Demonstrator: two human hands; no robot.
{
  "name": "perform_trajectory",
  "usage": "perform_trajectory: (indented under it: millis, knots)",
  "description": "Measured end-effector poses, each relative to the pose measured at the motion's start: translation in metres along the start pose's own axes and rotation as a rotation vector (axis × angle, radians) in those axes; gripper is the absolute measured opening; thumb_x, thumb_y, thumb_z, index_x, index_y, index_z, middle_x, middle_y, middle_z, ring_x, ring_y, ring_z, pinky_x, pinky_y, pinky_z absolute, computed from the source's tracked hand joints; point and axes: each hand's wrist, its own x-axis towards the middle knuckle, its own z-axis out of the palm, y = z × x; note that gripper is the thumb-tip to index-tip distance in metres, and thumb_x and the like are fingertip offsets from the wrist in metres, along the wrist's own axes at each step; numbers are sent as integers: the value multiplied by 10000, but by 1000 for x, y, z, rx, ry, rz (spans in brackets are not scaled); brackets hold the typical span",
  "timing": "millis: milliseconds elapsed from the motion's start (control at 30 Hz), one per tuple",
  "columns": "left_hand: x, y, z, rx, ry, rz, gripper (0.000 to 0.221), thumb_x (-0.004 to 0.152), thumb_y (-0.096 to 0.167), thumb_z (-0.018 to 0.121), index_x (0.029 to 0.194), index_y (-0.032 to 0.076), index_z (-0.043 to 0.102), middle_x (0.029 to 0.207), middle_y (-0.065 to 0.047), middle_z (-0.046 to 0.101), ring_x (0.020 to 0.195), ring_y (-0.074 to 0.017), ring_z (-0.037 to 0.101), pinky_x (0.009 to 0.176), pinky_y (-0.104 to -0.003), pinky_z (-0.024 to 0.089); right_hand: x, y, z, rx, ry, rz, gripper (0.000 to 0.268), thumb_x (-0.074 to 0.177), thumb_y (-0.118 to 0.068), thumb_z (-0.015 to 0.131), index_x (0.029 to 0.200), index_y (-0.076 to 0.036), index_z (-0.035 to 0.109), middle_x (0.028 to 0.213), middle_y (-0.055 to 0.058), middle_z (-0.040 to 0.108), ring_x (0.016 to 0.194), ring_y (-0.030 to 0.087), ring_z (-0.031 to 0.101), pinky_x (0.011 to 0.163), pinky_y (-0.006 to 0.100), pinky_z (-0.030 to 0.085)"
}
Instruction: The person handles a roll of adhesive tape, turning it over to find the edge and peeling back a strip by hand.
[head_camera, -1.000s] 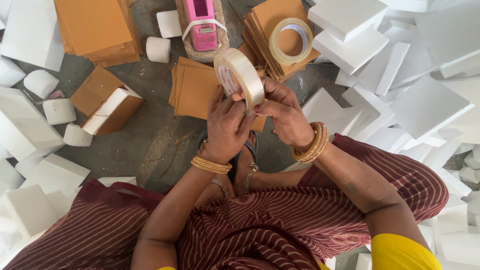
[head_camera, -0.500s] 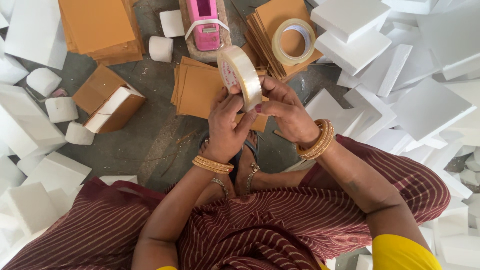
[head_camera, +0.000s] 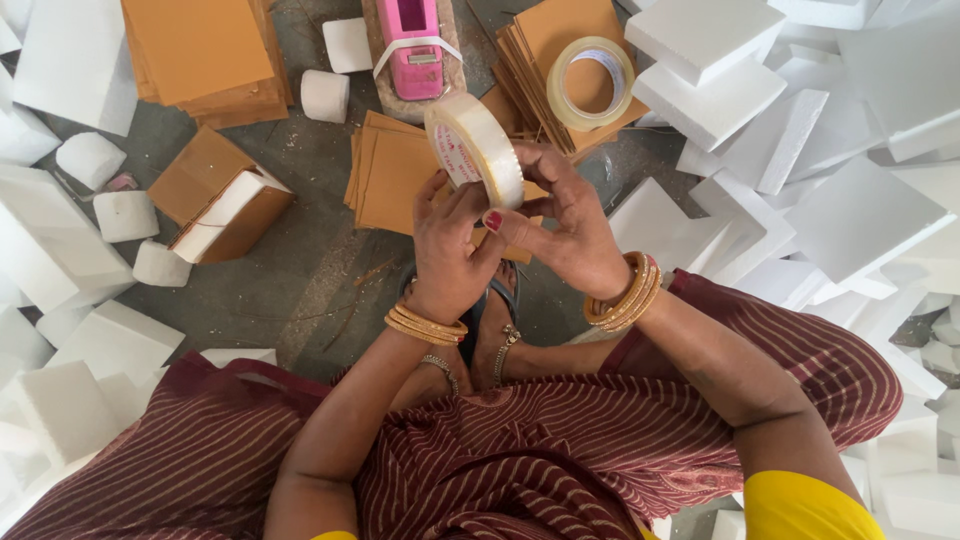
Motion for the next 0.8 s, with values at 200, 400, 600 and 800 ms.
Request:
perform_trajectory:
  millis: [200,400,600,800]
  knots:
    - [2,3,-3,76,-9,38,223,930,157,706,1122,57,648,1091,-89,711,1058,-273,683,1138,-508,358,0,-4,0,-123,46,-38,464,993,-125,733,1409,-9,565,1358,111,650,1189,193,674,972,345,624]
    - [5,3,-5,75,6,-1,199,924,171,725,1074,74,638,1001,-67,711,994,-259,692,1126,-501,362,1,-3,-6,-140,-24,-58,486,1047,-158,658,1479,9,510,1397,139,637,1273,218,652,1018,359,601]
    - [6,5,-7,82,7,-19,227,925,194,741,1080,66,634,976,-64,714,966,-258,687,1123,-501,363,3,3,-8,-161,-22,-17,425,1095,-134,608,1497,-12,538,1341,133,691,1217,215,692,1015,345,585]
    - [11,4,-14,173,44,20,228,926,210,757,1054,63,639,920,-57,728,872,-247,704,1105,-486,372,2,-7,-3,-200,88,-134,397,1031,-73,701,1394,-7,554,1415,133,601,1244,238,649,1018,359,577]
